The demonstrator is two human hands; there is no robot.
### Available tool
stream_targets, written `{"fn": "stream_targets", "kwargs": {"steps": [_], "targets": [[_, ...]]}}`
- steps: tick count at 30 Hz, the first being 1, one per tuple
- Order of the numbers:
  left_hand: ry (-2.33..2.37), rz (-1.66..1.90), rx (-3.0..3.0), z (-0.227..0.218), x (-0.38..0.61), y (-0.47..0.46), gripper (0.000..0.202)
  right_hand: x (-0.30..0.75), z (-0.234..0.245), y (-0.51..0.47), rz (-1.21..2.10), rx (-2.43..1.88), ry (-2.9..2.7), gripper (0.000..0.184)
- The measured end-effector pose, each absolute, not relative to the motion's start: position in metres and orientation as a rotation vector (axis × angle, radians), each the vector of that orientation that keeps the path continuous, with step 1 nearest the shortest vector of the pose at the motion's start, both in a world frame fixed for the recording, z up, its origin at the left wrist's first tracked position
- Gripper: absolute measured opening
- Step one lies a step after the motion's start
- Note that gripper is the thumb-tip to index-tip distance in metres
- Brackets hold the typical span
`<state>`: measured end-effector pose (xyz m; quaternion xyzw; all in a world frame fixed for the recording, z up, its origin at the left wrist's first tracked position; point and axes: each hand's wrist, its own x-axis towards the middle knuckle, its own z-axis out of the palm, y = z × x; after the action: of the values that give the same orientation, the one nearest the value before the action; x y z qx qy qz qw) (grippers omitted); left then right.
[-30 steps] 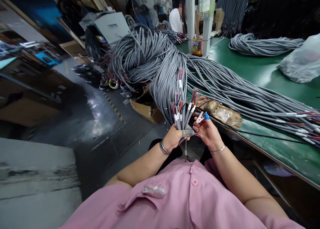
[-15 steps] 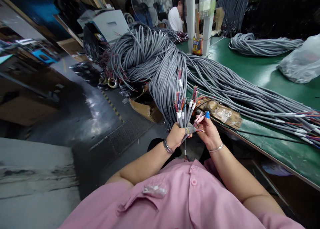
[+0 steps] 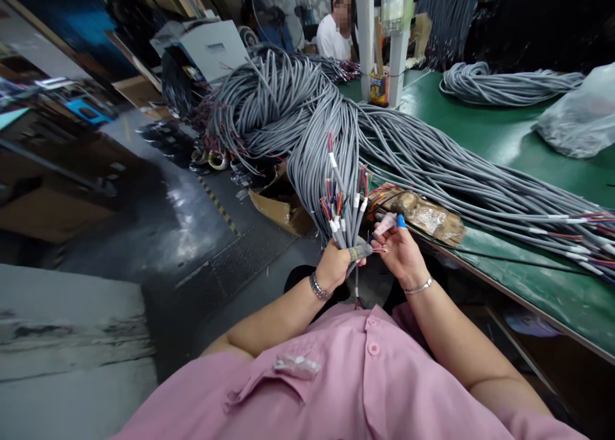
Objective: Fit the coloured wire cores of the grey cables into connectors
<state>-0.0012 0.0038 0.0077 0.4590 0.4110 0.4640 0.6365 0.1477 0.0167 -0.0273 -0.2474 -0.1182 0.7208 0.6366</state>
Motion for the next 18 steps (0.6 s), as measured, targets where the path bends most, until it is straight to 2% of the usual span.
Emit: {"fn": "stream_targets", "kwargs": {"steps": [3, 10, 18], "targets": [[0.94, 1.099, 1.029, 0.008, 0.0, 0.003, 0.023, 0.149, -0.027, 0.017, 1.586, -0.568, -0.328, 0.02], [0.993, 1.091, 1.018, 0.006, 0.004, 0.005, 0.025, 0.145, -0.041, 0.019, 1.437, -0.654, -0.462, 0.033], [0.987, 1.103, 1.025, 0.008, 0.004, 0.005, 0.025, 0.138, -0.037, 0.023, 1.635, -0.524, -0.336, 0.031]]}}
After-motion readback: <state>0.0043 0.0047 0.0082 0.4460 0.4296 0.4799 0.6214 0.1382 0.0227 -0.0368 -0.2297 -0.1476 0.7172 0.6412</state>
